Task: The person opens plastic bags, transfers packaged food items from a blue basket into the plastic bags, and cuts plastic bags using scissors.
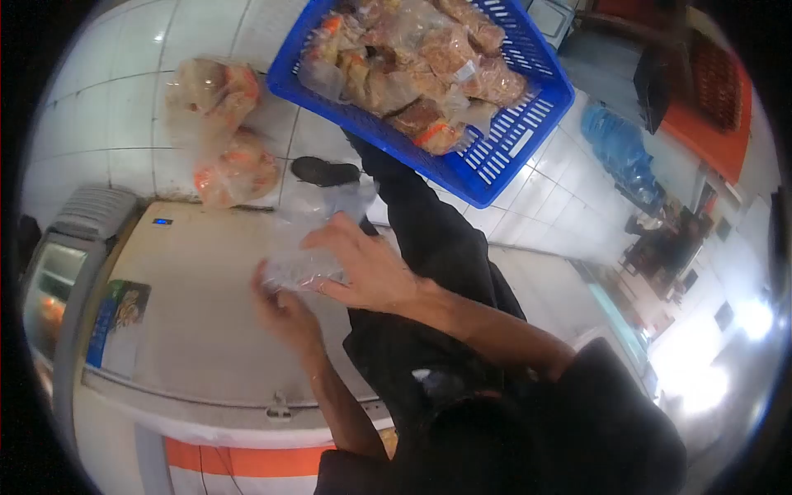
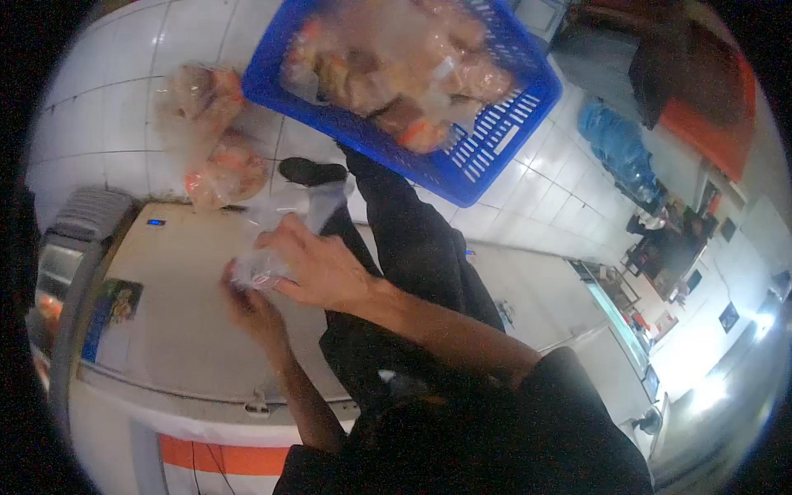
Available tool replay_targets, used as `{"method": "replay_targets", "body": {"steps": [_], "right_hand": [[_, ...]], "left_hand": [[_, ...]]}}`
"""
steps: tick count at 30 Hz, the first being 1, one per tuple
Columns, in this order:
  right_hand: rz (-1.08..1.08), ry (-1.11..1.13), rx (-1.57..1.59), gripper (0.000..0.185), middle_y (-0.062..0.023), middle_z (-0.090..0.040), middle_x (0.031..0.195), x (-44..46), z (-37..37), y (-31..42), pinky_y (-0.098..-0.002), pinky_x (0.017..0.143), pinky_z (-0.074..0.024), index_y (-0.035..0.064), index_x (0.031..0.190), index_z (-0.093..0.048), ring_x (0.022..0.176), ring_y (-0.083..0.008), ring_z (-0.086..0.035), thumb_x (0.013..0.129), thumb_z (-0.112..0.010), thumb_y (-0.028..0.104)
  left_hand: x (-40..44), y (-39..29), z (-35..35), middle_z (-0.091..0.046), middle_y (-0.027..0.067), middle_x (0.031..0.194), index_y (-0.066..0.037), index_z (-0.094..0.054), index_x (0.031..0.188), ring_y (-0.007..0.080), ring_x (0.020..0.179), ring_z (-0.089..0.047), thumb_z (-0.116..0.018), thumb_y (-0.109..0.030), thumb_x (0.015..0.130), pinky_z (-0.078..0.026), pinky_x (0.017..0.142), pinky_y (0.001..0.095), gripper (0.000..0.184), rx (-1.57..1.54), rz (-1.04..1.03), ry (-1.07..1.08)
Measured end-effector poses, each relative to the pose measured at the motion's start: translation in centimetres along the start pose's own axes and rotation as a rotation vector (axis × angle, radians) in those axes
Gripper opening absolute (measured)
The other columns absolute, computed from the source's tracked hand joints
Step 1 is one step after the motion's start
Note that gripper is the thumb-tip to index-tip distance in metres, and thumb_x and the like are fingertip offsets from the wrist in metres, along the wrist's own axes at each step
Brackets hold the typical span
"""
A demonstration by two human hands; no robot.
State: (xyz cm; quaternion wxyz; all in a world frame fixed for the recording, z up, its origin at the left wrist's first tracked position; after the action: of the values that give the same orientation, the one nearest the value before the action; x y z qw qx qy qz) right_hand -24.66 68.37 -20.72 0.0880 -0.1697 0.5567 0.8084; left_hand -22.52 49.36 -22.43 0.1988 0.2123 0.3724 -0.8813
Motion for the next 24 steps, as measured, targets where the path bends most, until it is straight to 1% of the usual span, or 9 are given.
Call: {"method": "replay_targets", "body": {"steps": [3,6,9,10,13,14,17,21,24], "right_hand": [[-0.24,0.172,-0.407,0.034,-0.0136,-0.051,0.107,1.4,-0.1,-9.4,-0.0389,0.07,-0.0536,0.0082,0.117,-0.054,0.09,-0.0333,-0.062,0.085,-0.066,0.009],[-0.173,-0.115,-0.348,0.033,-0.0125,-0.054,0.106,2.3,2.9,-16.1,-0.0383,0.072,-0.0544,0.0087,0.118,-0.055,0.088,-0.03,-0.064,0.086,-0.063,0.004],[-0.602,-0.141,0.244,0.031,-0.0117,-0.053,0.103,1.3,2.8,-21.2,-0.0386,0.073,-0.0522,0.0082,0.117,-0.056,0.085,-0.0278,-0.062,0.087,-0.063,0.005],[-0.525,-0.125,0.092,0.035,-0.0119,-0.052,0.1,1.4,3.1,-21.3,-0.0388,0.077,-0.0493,0.008,0.119,-0.055,0.088,-0.0281,-0.058,0.086,-0.068,0.008],[-0.47,0.013,-0.143,0.041,-0.0197,-0.051,0.116,1.4,3.4,-20.8,-0.0491,0.083,-0.0505,0.0099,0.123,-0.048,0.101,-0.0422,-0.059,0.087,-0.067,0.019],[-0.448,0.063,-0.195,0.047,-0.0204,-0.05,0.118,1.3,3.3,-21.6,-0.0498,0.085,-0.0501,0.0104,0.125,-0.046,0.103,-0.042,-0.057,0.086,-0.069,0.026],[-0.312,-0.021,-0.159,0.044,-0.0187,-0.052,0.116,0.3,4.6,-23.3,-0.0504,0.085,-0.0503,0.0088,0.124,-0.048,0.102,-0.0412,-0.057,0.087,-0.066,0.024],[-0.437,-0.118,-0.091,0.041,-0.0153,-0.054,0.112,-1.1,6.8,-27.5,-0.0428,0.085,-0.0506,0.0066,0.123,-0.051,0.098,-0.0336,-0.059,0.085,-0.066,0.01],[-0.578,-0.042,0.1,0.038,-0.0124,-0.056,0.116,-1.2,7.1,-27.7,-0.0363,0.085,-0.0503,0.0053,0.123,-0.053,0.097,-0.0255,-0.06,0.087,-0.066,0.005]], "left_hand": [[2.2,3.8,1.1,-0.057,0.0153,0.118,0.001,-0.054,0.125,0.024,0.101,-0.056,-0.039,0.002,0.079,-0.046,0.087,0.0342,0.049,0.009,-0.079,-0.232],[2.8,7.9,-2.2,-0.056,0.015,0.11,0.002,-0.054,0.114,0.026,0.095,-0.056,-0.05,-0.001,0.081,-0.046,0.084,0.0359,0.033,0.118,0.012,0.098],[2.8,7.0,-7.0,-0.053,0.0151,0.105,0.0,-0.049,0.108,0.0296,0.097,-0.054,-0.064,-0.003,0.079,-0.045,0.087,0.0374,0.033,0.429,-0.034,0.234],[3.1,8.1,-7.2,-0.051,0.0152,0.104,0.0,-0.048,0.109,0.0303,0.097,-0.053,-0.068,-0.004,0.078,-0.045,0.087,0.0378,0.037,0.415,-0.041,0.182],[4.1,10.5,-7.1,-0.049,0.0157,0.105,-0.001,-0.044,0.112,0.0311,0.097,-0.052,-0.075,-0.003,0.073,-0.044,0.087,0.0387,0.05,0.416,-0.084,0.065],[4.6,10.0,-7.3,-0.049,0.016,0.107,-0.001,-0.043,0.114,0.0304,0.097,-0.051,-0.075,-0.002,0.073,-0.044,0.086,0.0388,0.052,0.442,-0.116,0.035],[5.5,9.7,-7.1,-0.049,0.0157,0.108,-0.001,-0.046,0.112,0.0285,0.092,-0.051,-0.074,0.001,0.073,-0.044,0.083,0.0392,0.048,0.484,-0.084,-0.005],[5.6,14.7,-6.8,-0.054,0.0134,0.111,-0.002,-0.056,0.108,0.0277,0.094,-0.055,-0.069,0.009,0.073,-0.047,0.082,0.0381,0.039,0.536,-0.027,0.157],[5.1,6.3,-11.3,-0.06,0.0121,0.111,-0.004,-0.062,0.112,0.0294,0.103,-0.059,-0.067,0.01,0.074,-0.049,0.084,0.0353,0.041,0.566,-0.251,0.219]]}}
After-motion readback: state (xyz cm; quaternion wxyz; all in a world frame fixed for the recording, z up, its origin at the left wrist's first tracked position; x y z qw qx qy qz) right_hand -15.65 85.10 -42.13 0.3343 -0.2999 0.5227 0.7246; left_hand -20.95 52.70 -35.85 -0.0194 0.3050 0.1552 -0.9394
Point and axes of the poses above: each hand's wrist, its own x-axis towards the middle knuckle, its own z-axis out of the back of the hand, y = z × x, the point moved 9 cm from there along x, towards the middle knuckle
